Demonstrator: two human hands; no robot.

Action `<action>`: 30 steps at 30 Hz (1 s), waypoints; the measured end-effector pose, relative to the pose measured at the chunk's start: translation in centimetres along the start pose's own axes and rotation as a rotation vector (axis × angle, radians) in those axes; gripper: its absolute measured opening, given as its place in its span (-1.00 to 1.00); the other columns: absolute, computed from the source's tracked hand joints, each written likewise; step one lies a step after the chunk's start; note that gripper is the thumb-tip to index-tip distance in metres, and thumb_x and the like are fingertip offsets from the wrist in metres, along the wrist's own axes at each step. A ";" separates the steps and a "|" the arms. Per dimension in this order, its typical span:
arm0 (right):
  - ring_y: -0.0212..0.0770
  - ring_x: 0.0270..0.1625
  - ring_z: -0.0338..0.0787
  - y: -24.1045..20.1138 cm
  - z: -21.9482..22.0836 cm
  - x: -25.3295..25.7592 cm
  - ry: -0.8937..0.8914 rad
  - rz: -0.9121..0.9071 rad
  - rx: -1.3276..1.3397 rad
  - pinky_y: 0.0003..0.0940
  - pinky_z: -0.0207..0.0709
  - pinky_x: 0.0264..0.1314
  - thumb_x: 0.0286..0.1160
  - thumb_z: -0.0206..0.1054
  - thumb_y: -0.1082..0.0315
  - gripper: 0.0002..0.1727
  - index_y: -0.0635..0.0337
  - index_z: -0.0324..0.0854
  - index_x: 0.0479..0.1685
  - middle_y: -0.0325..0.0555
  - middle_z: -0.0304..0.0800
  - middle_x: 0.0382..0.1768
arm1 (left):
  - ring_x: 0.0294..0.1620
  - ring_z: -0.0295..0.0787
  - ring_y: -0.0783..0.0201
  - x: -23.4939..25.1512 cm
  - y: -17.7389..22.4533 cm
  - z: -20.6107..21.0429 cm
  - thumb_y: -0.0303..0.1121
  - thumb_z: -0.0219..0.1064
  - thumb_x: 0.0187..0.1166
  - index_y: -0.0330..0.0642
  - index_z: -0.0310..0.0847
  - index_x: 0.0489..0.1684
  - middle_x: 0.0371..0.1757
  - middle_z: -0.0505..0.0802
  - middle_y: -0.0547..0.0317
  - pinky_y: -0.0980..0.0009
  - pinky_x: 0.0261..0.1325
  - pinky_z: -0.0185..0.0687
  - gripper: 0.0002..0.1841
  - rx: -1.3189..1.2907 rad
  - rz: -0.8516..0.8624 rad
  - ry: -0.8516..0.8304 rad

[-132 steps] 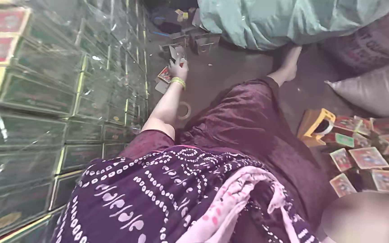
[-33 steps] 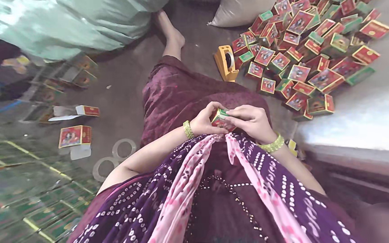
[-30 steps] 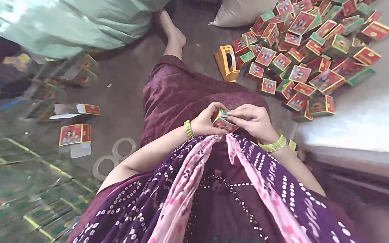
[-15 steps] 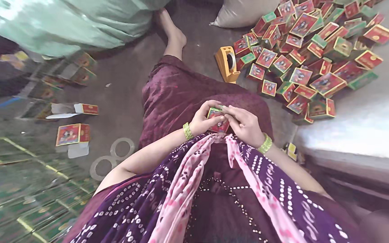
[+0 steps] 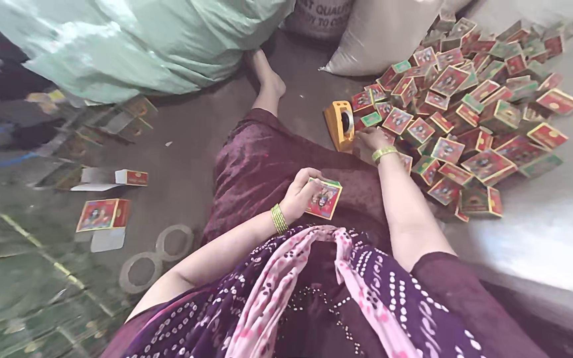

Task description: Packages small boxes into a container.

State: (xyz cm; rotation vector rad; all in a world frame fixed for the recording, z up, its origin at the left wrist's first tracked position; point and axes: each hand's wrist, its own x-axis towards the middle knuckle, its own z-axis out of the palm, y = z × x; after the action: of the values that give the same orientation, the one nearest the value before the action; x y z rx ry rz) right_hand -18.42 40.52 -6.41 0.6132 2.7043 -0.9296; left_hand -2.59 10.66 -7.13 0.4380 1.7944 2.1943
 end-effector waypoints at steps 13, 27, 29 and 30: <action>-0.21 -0.21 0.73 -0.1 0.6 -1.6 0.040 0.122 0.532 -0.16 0.66 -0.11 0.23 0.63 0.27 -0.57 0.25 0.73 0.08 -0.03 0.82 -0.14 | 0.13 0.73 0.33 1.0 0.0 -0.2 -0.34 -0.05 0.78 -0.30 0.58 0.18 0.24 0.69 0.00 0.36 0.19 0.71 -0.68 0.035 -0.030 -0.001; 0.18 0.04 0.77 1.3 2.3 -2.0 0.023 0.054 0.062 0.26 0.57 0.22 0.55 0.46 0.07 -0.54 0.34 0.76 0.10 0.27 0.81 0.02 | 0.02 0.78 0.30 0.4 0.3 -0.2 -0.28 -0.01 0.78 -0.24 0.59 0.21 0.17 0.72 0.03 0.30 0.11 0.77 -0.68 0.038 -0.056 0.065; 0.37 0.25 0.75 0.9 2.2 -2.6 0.043 0.079 -0.192 0.48 0.51 0.34 0.39 0.54 0.11 -0.56 0.27 0.79 0.09 0.36 0.80 0.13 | 0.03 0.77 0.31 0.4 0.3 -0.1 -0.28 -0.01 0.79 -0.22 0.60 0.21 0.18 0.72 0.04 0.30 0.12 0.76 -0.68 0.055 -0.052 0.067; 0.43 0.31 0.71 0.6 2.2 -3.2 0.041 0.109 -0.264 0.53 0.48 0.34 0.35 0.55 0.11 -0.52 0.29 0.77 0.13 0.42 0.76 0.19 | 0.06 0.76 0.31 0.4 0.3 0.0 -0.27 -0.01 0.80 -0.21 0.60 0.22 0.20 0.71 0.04 0.31 0.14 0.75 -0.68 0.063 -0.052 0.066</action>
State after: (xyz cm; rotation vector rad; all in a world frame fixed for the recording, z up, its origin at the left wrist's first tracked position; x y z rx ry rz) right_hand -15.17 38.57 -7.34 0.7213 2.7329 -0.5273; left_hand -2.93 10.71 -6.80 0.3319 1.8907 2.1457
